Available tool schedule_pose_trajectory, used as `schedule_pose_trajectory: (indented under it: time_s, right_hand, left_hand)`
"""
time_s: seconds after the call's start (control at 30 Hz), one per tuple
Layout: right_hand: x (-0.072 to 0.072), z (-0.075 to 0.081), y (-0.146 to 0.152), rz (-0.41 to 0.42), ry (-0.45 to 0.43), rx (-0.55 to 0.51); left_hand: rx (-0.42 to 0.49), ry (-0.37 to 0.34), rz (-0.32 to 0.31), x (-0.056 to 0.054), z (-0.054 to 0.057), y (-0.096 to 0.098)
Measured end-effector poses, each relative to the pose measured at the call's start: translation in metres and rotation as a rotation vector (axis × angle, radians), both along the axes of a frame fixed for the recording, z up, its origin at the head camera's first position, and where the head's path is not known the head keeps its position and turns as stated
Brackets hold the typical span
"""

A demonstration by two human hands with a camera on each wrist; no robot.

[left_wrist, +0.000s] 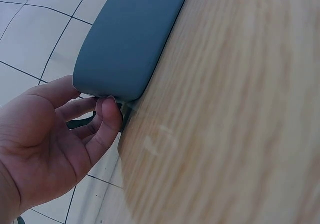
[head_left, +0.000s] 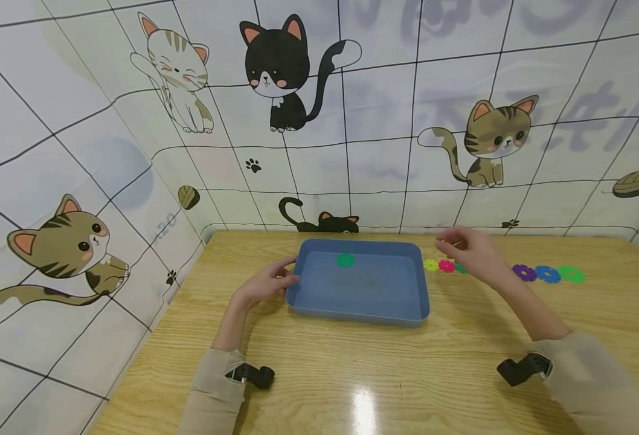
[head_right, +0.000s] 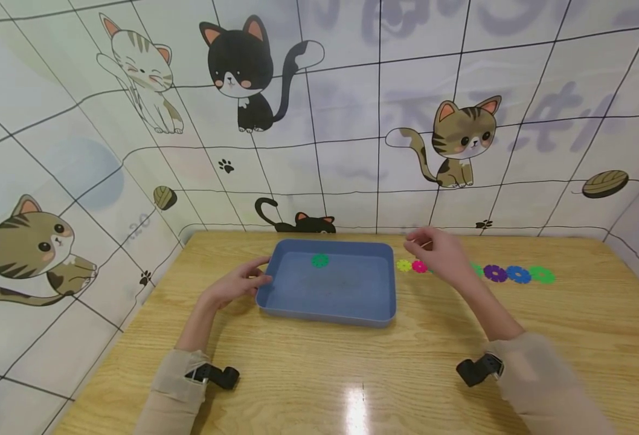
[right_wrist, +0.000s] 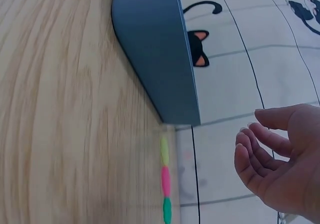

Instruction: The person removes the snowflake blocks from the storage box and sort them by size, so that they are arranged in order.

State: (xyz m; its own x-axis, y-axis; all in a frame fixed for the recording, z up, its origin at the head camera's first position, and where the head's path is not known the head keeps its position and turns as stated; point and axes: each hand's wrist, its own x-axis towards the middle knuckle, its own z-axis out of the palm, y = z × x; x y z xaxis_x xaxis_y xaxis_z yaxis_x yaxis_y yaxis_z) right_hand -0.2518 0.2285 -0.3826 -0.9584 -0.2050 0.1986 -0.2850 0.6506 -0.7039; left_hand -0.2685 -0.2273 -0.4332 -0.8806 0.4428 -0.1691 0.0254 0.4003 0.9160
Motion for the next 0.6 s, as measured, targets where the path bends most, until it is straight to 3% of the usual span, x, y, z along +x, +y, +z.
schedule_pose_trajectory:
  time_s: [0.2, 0.6]
  right_hand:
    - [-0.009, -0.007, -0.030, 0.088, 0.037, -0.026]
    - [-0.022, -0.026, -0.093, 0.199, -0.017, -0.046]
  left_hand:
    - [-0.008, 0.007, 0.000, -0.001, 0.000, 0.001]
    - [-0.008, 0.004, -0.005, 0.001, 0.002, 0.002]
